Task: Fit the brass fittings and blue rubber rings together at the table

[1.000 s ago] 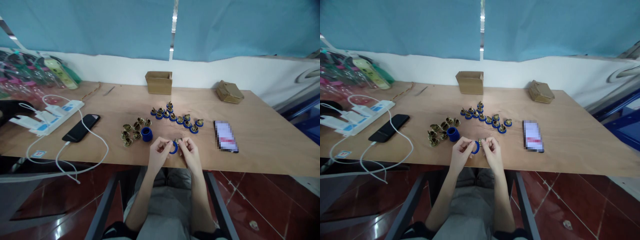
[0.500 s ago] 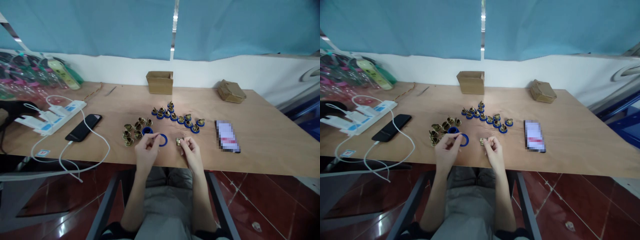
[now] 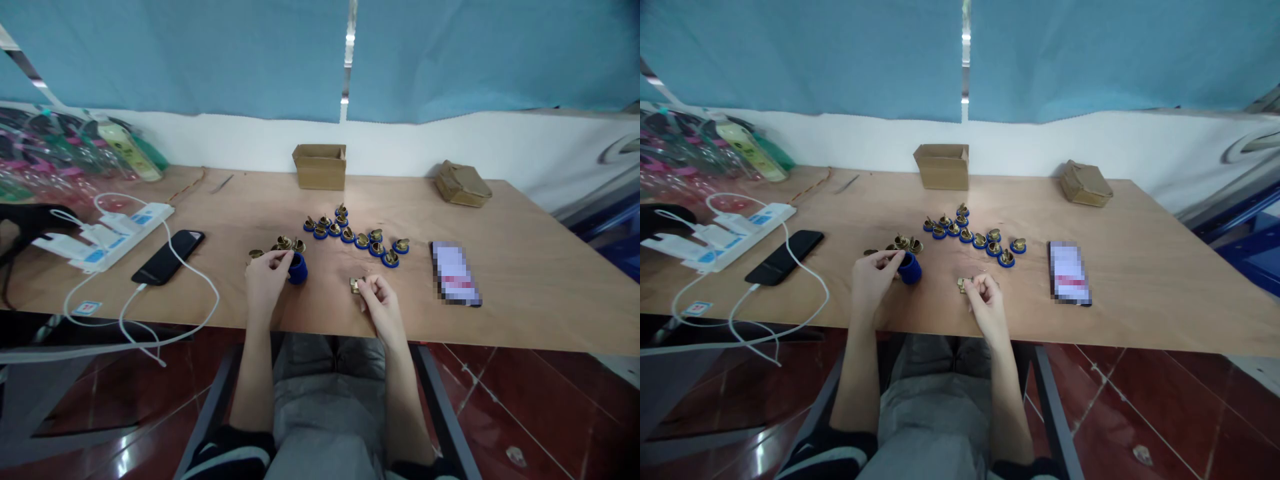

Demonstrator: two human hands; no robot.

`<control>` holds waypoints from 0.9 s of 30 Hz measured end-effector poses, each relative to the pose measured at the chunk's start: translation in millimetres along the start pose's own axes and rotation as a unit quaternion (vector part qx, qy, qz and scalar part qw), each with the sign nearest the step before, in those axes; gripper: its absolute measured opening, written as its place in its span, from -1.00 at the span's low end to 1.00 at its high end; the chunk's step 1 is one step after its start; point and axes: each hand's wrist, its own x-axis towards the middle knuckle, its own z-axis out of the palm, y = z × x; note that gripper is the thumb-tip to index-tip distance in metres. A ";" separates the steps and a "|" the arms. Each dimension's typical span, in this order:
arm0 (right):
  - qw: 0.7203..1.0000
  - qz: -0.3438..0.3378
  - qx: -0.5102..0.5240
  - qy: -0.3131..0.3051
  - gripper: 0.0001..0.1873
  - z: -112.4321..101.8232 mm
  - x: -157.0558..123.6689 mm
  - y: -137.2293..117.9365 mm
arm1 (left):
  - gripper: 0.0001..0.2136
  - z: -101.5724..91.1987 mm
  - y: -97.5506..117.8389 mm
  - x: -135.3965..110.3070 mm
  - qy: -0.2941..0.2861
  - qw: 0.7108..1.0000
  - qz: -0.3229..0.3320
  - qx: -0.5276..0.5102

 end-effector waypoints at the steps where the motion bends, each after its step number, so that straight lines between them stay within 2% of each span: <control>1: 1.000 0.001 -0.001 -0.001 -0.53 0.0 -0.1 -0.4 | -0.69 -1.0 1.7 -0.7 0.004 1.000 -0.002 0.004; 3: 1.000 0.000 -0.002 -0.001 -0.54 0.1 -0.3 -1.5 | -0.64 -3.9 8.3 -5.6 0.031 1.000 -0.001 0.006; 7: 1.000 -0.018 -0.017 0.010 -0.55 1.9 -2.1 -3.9 | -0.67 -4.9 25.8 -34.9 0.161 0.985 0.041 -0.047; 8: 0.999 -0.030 -0.028 0.015 -0.57 2.6 -3.0 -4.2 | -0.68 -2.5 28.9 -45.3 0.160 0.984 0.039 -0.066; 9: 0.998 -0.044 -0.041 0.019 -0.60 3.4 -4.2 -4.4 | -0.69 1.2 31.0 -55.8 0.120 0.989 0.030 -0.087; 12: 0.993 -0.083 -0.078 0.017 -0.68 5.1 -9.1 -4.6 | -0.70 17.8 33.4 -81.5 -0.079 0.986 0.002 -0.149; 15: 0.986 -0.103 -0.132 -0.025 -0.75 4.2 -15.0 -6.0 | -0.65 34.6 35.2 -92.1 -0.188 0.964 0.000 -0.187; 18: 0.970 -0.102 -0.208 -0.079 -0.80 1.2 -19.3 -9.5 | -0.66 43.8 38.4 -91.2 -0.225 0.954 0.026 -0.194; 20: 0.962 -0.093 -0.235 -0.105 -0.82 -1.0 -20.7 -12.0 | -0.70 46.2 38.8 -88.7 -0.232 0.953 0.020 -0.196; 27: 0.960 -0.070 -0.235 -0.135 -0.83 -6.8 -19.2 -11.3 | -0.71 51.0 25.4 -82.6 -0.256 0.933 -0.004 -0.254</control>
